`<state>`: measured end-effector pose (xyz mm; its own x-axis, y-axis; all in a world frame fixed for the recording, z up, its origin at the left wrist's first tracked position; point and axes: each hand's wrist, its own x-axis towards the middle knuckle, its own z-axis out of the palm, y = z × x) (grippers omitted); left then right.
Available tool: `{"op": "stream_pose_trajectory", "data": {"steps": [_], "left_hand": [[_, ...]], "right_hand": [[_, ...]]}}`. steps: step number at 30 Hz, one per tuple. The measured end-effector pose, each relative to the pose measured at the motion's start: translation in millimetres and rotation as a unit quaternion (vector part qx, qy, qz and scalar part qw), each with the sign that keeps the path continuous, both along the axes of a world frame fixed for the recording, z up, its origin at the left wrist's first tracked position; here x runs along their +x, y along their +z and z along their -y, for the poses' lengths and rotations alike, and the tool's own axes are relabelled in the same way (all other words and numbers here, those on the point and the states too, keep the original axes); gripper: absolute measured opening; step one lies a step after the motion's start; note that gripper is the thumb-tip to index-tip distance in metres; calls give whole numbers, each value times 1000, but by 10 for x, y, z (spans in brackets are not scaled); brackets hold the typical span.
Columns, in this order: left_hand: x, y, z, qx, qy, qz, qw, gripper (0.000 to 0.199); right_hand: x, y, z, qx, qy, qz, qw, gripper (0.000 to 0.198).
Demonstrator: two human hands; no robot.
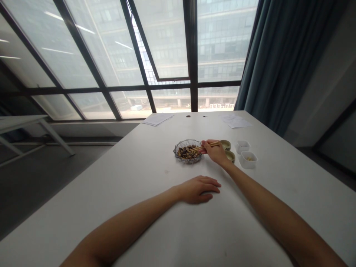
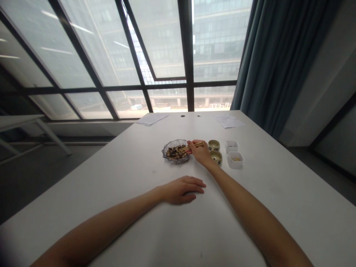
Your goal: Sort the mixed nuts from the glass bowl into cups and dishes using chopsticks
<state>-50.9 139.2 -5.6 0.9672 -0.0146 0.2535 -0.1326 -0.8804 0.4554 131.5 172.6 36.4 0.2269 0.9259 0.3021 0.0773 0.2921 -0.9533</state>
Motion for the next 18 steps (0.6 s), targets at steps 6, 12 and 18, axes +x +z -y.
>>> {"op": "stream_pose_trajectory", "data": {"steps": [6, 12, 18], "left_hand": [[-5, -15, 1, -1, 3, 1, 1000, 37], [-4, -16, 0, -1, 2, 2, 1000, 36], [-5, -21, -5, 1, -2, 5, 1000, 36]], "right_hand": [[-20, 73, 37, -21, -15, -24, 999, 27], [-17, 49, 17, -23, -10, -45, 999, 25], [-9, 13, -4, -23, -8, -33, 999, 25]]}}
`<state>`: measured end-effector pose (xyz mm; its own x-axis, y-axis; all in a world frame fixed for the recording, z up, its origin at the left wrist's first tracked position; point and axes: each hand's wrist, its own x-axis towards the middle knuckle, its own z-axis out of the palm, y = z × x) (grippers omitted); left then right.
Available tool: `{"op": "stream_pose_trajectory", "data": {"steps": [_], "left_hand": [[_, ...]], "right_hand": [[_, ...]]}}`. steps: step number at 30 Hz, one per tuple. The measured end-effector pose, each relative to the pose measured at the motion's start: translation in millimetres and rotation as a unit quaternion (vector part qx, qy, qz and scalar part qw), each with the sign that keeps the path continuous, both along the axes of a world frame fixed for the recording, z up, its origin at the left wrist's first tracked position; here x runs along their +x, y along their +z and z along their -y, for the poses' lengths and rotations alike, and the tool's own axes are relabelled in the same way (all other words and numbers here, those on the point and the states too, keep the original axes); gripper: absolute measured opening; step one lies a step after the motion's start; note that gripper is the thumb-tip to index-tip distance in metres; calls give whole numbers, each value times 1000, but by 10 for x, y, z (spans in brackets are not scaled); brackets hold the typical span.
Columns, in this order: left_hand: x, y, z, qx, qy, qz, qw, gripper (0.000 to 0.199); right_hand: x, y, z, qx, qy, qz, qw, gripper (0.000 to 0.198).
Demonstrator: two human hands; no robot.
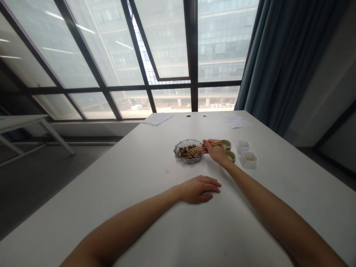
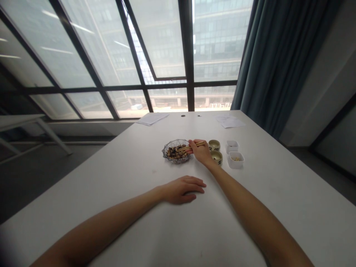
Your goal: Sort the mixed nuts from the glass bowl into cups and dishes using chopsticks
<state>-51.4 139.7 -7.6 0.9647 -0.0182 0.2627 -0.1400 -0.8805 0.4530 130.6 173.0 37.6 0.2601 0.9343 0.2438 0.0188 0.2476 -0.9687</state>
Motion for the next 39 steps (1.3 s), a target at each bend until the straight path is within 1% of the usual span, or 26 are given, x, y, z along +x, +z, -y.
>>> {"op": "stream_pose_trajectory", "data": {"steps": [6, 12, 16, 19, 23, 26, 29, 33, 35, 39], "left_hand": [[1, 18, 8, -2, 2, -3, 1000, 35], [1, 22, 6, -7, 6, -13, 1000, 36], [2, 12, 3, -6, 6, -12, 1000, 36], [3, 9, 2, 1, 6, -13, 1000, 36], [4, 17, 7, -1, 3, -9, 1000, 36], [2, 32, 11, -5, 6, -12, 1000, 36], [0, 46, 14, -9, 7, -17, 1000, 36], [-4, 50, 11, -10, 6, -17, 1000, 37], [-5, 47, 9, -11, 7, -20, 1000, 37], [-8, 43, 8, -14, 9, -20, 1000, 37]], "right_hand": [[20, 51, 14, 0, -15, -10, 1000, 26], [50, 110, 14, -5, -43, -52, 998, 28], [156, 249, 23, 15, -63, -85, 994, 30], [333, 450, 64, 44, -78, -109, 990, 30], [672, 779, 196, 81, -102, -120, 984, 32], [926, 1003, 348, 102, -142, -123, 977, 32], [1133, 1158, 500, 119, -180, -125, 968, 30], [1340, 1242, 635, 119, -217, -137, 959, 28], [1423, 1248, 673, 112, -228, -137, 958, 30], [1544, 1219, 700, 76, -233, -127, 961, 34]]}}
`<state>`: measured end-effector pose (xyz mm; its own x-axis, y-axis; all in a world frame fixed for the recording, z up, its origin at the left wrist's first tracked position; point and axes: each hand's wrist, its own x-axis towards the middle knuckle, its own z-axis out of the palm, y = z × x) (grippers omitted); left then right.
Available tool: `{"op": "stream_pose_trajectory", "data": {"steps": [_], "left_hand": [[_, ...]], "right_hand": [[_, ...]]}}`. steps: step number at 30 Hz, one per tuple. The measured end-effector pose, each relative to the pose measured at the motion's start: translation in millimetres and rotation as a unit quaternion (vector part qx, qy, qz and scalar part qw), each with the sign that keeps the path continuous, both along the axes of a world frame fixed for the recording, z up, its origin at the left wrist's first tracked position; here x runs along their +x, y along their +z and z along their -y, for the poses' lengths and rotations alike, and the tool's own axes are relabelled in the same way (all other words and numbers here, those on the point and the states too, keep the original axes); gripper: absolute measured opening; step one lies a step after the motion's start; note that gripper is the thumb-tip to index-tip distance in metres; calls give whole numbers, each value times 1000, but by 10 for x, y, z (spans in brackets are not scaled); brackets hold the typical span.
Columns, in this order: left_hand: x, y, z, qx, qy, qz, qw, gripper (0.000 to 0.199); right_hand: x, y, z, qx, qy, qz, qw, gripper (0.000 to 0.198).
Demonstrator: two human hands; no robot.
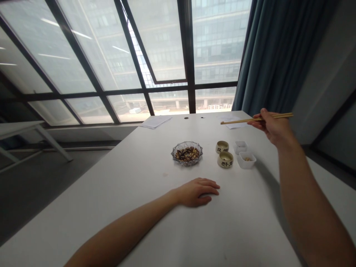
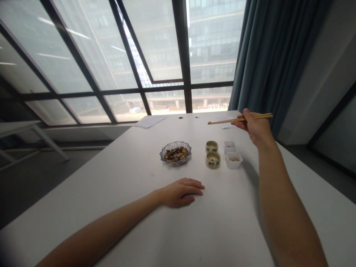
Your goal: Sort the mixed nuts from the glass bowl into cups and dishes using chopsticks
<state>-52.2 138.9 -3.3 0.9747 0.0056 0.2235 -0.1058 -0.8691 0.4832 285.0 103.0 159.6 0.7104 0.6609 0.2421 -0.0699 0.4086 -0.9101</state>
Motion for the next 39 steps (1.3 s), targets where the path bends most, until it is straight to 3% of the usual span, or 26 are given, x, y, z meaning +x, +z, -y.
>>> {"op": "stream_pose_trajectory", "data": {"steps": [9, 15, 22, 28, 32, 39], "left_hand": [[1, 9, 2, 3, 0, 0, 1000, 37], [2, -4, -3, 2, 0, 2, 1000, 36], [5, -1, 4, 3, 0, 6, 1000, 36], [6, 0, 4, 4, 0, 2, 1000, 37], [6, 13, 6, 4, -2, 0, 1000, 37], [5, -4, -2, 8, -2, 5, 1000, 36]], "right_hand": [[92, -255, -160, -121, 54, 33, 991, 28], [71, -356, -246, -148, 62, 68, 985, 25], [28, -306, -228, -126, 40, 78, 988, 26], [-204, -206, -226, -54, 4, 99, 994, 27], [-413, -187, -263, -5, 24, 142, 990, 33], [-795, -463, -456, -3, 98, 218, 971, 48]]}}
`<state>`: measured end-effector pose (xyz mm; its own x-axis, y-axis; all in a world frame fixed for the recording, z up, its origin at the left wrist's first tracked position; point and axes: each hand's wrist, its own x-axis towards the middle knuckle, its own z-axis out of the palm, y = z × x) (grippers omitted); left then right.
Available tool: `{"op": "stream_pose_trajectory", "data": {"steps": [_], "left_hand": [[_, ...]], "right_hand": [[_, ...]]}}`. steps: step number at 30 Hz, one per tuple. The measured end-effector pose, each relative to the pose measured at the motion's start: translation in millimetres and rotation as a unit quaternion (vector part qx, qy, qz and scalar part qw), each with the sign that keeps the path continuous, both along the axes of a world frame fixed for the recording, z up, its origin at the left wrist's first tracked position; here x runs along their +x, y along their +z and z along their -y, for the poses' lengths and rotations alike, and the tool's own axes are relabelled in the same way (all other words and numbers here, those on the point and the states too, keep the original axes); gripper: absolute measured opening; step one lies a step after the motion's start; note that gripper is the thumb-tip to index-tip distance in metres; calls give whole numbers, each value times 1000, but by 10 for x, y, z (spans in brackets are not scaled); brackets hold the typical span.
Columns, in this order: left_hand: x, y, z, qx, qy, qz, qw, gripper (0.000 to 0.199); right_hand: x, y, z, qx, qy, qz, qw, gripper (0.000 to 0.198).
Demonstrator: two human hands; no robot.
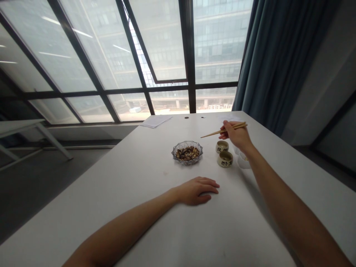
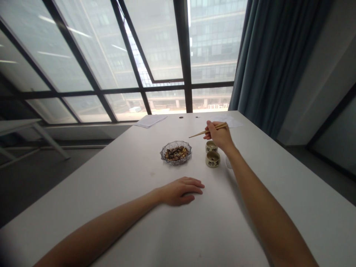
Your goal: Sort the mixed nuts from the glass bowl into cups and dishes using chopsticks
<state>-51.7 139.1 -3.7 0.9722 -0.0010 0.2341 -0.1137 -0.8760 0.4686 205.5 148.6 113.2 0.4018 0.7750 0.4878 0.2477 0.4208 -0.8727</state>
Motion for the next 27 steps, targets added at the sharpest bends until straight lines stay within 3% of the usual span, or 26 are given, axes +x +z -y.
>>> {"op": "stream_pose_trajectory", "data": {"steps": [6, 15, 27], "left_hand": [[4, -14, -5, 3, 0, 1, 1000, 36], [11, -20, -3, 3, -4, 9, 1000, 36], [10, -33, -4, 6, -2, 12, 1000, 36]], "right_hand": [[-376, -376, -160, -48, 71, 46, 995, 50], [-613, -669, -181, -53, 87, 87, 991, 40], [-649, -692, -189, -80, 60, 26, 995, 35]]}}
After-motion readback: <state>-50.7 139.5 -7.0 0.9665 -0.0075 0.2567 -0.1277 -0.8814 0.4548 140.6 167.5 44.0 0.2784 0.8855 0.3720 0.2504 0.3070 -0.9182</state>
